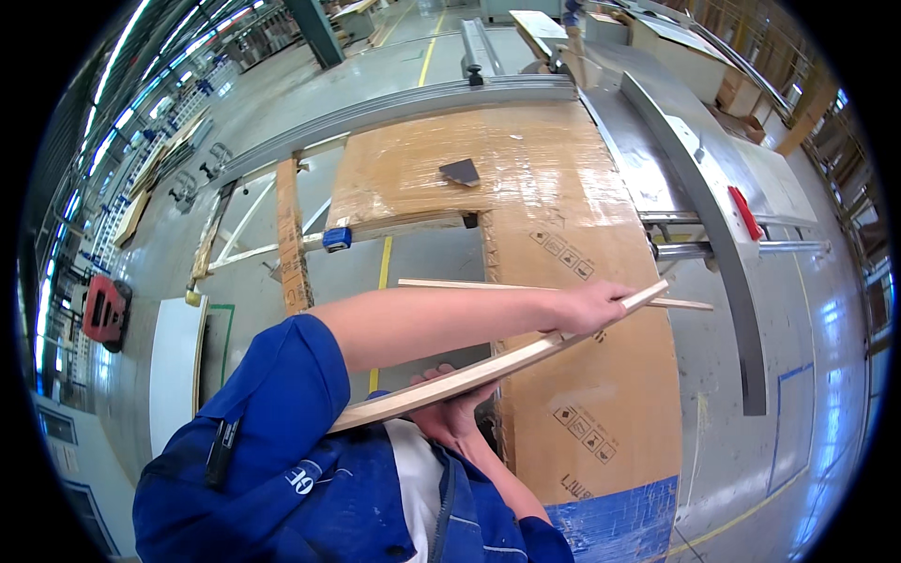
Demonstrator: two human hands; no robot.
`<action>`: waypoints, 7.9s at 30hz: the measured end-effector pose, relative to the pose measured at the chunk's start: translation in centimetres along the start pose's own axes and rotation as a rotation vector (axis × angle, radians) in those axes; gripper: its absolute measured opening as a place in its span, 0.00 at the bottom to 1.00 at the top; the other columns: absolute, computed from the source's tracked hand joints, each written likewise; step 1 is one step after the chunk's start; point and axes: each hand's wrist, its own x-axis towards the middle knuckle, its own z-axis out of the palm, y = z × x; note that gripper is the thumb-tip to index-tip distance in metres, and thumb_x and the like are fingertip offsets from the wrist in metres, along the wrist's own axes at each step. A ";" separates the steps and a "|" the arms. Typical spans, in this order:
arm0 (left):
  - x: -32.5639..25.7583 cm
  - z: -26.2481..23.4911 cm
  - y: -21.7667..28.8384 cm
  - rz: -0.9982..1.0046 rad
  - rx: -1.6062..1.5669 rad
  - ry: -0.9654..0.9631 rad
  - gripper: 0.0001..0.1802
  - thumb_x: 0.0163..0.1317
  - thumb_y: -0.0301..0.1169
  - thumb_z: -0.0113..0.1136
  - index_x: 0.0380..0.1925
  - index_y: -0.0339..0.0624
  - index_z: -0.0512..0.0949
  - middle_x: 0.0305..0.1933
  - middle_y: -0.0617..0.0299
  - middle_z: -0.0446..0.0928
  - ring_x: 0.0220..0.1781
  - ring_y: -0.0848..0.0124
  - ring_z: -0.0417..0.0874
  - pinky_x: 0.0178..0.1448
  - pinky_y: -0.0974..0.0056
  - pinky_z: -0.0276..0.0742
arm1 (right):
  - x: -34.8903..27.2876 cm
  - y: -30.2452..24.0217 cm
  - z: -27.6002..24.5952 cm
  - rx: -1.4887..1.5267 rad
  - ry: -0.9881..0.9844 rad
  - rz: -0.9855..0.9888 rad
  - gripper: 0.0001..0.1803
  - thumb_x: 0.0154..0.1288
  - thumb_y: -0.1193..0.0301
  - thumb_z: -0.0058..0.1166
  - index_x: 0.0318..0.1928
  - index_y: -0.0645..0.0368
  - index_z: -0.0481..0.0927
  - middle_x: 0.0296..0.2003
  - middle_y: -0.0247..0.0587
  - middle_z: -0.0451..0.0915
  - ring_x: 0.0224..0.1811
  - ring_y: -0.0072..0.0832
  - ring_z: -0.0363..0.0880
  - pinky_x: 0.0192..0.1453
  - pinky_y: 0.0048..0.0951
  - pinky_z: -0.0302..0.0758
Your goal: The person handles small wooden pieces and a dark rectangular panel on a workbench. They peel a protective film from a small wooden block, place it on the panel, then flip the panel to reveal a white surface. The person picks up two thin wooden strips, aligns them, and places them on the panel before moving the panel aside.
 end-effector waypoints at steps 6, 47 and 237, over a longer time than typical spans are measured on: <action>-3.6 0.5 1.5 0.053 0.019 0.008 0.28 0.75 0.34 0.49 0.74 0.44 0.69 0.53 0.54 0.81 0.53 0.65 0.80 0.59 0.58 0.76 | -0.3 -0.6 -0.4 0.076 -0.122 0.065 0.46 0.26 0.14 0.58 0.32 0.39 0.81 0.31 0.16 0.76 0.40 0.23 0.69 0.56 0.38 0.66; -32.0 -8.7 -16.3 -0.579 0.305 0.597 0.31 0.74 0.54 0.62 0.41 0.28 0.86 0.32 0.49 0.87 0.35 0.64 0.88 0.44 0.59 0.81 | 12.9 -8.0 1.3 -0.421 0.349 -0.064 0.21 0.82 0.61 0.51 0.66 0.59 0.75 0.60 0.41 0.82 0.60 0.33 0.82 0.62 0.41 0.81; 6.1 -10.0 -22.5 -0.645 0.112 1.300 0.35 0.69 0.56 0.59 0.51 0.30 0.71 0.56 0.40 0.76 0.61 0.43 0.79 0.61 0.42 0.77 | 6.9 -41.4 -1.5 -2.872 0.301 -1.010 0.23 0.62 0.74 0.56 0.59 0.57 0.82 0.61 0.42 0.83 0.65 0.38 0.81 0.64 0.40 0.74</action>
